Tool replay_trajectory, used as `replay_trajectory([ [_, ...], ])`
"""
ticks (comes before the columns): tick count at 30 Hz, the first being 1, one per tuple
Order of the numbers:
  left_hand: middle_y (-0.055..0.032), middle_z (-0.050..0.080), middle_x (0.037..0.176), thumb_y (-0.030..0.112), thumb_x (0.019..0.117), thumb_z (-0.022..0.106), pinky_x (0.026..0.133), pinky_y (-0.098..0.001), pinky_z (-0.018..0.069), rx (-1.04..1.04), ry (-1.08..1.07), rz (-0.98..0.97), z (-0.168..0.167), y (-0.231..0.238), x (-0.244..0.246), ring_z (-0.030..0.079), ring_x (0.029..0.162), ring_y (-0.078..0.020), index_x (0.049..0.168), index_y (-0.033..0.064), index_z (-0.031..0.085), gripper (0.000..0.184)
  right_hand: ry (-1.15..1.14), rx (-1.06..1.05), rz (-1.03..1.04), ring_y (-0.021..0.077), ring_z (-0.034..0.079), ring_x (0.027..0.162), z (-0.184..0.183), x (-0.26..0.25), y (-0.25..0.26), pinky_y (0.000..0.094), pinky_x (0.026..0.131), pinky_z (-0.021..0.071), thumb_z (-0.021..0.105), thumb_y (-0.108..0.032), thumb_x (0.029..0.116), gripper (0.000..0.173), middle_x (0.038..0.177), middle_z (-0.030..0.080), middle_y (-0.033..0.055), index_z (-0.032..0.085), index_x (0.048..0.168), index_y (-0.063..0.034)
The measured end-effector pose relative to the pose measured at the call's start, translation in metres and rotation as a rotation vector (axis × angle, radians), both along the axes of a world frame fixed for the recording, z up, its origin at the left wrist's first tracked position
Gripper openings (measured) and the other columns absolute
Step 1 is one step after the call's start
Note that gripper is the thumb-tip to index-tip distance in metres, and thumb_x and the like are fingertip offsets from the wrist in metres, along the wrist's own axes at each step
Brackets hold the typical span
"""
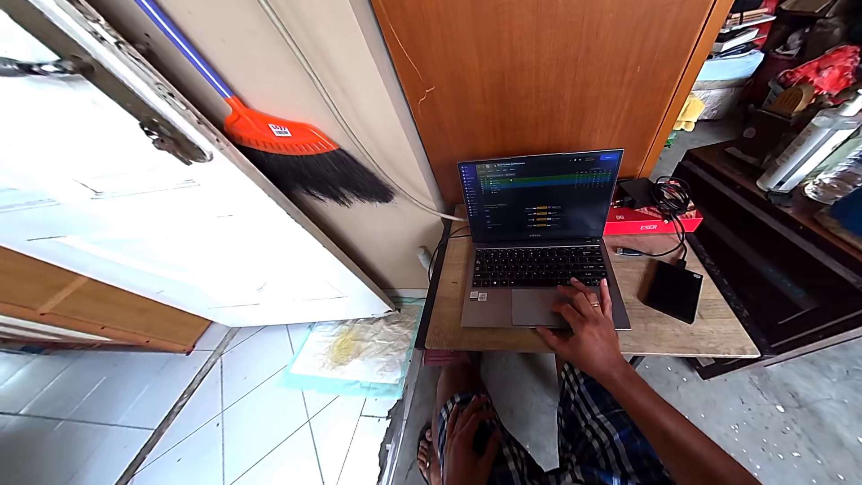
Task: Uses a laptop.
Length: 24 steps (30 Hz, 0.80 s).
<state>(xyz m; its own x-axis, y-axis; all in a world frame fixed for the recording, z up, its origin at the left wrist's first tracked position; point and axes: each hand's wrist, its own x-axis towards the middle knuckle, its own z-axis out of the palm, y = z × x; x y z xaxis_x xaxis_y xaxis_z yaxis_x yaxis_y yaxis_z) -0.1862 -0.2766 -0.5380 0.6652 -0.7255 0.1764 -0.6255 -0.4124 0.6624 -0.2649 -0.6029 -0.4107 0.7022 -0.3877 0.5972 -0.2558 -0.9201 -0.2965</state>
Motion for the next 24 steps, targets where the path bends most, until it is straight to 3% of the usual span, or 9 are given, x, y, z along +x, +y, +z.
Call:
replay_trajectory([
  [11, 0.0035, 0.065, 0.14, 0.042, 0.0939, 0.064, 0.127, -0.0536, 0.0209, 0.006, 0.008, 0.003, 0.0026, -0.0013, -0.0006, 0.05, 0.141, -0.0136, 0.114, 0.0228, 0.077, 0.031, 0.005, -0.007, 0.07, 0.0331, 0.046, 0.144, -0.0002, 0.0002, -0.0015, 0.0664, 0.124, 0.0154, 0.07, -0.055, 0.0888, 0.039, 0.136, 0.066, 0.0098, 0.076, 0.1, -0.0182],
  [24, 0.0019, 0.065, 0.14, 0.042, 0.0935, 0.066, 0.127, -0.0534, 0.02, 0.005, 0.01, -0.007, 0.0005, -0.0009, -0.0002, 0.05, 0.142, -0.0145, 0.114, 0.0217, 0.077, 0.031, 0.092, -0.021, 0.092, 0.033, 0.041, 0.147, 0.002, -0.0001, -0.0015, 0.068, 0.124, 0.0133, 0.063, -0.055, 0.0945, 0.039, 0.141, 0.062, 0.0087, 0.075, 0.111, -0.0219],
])
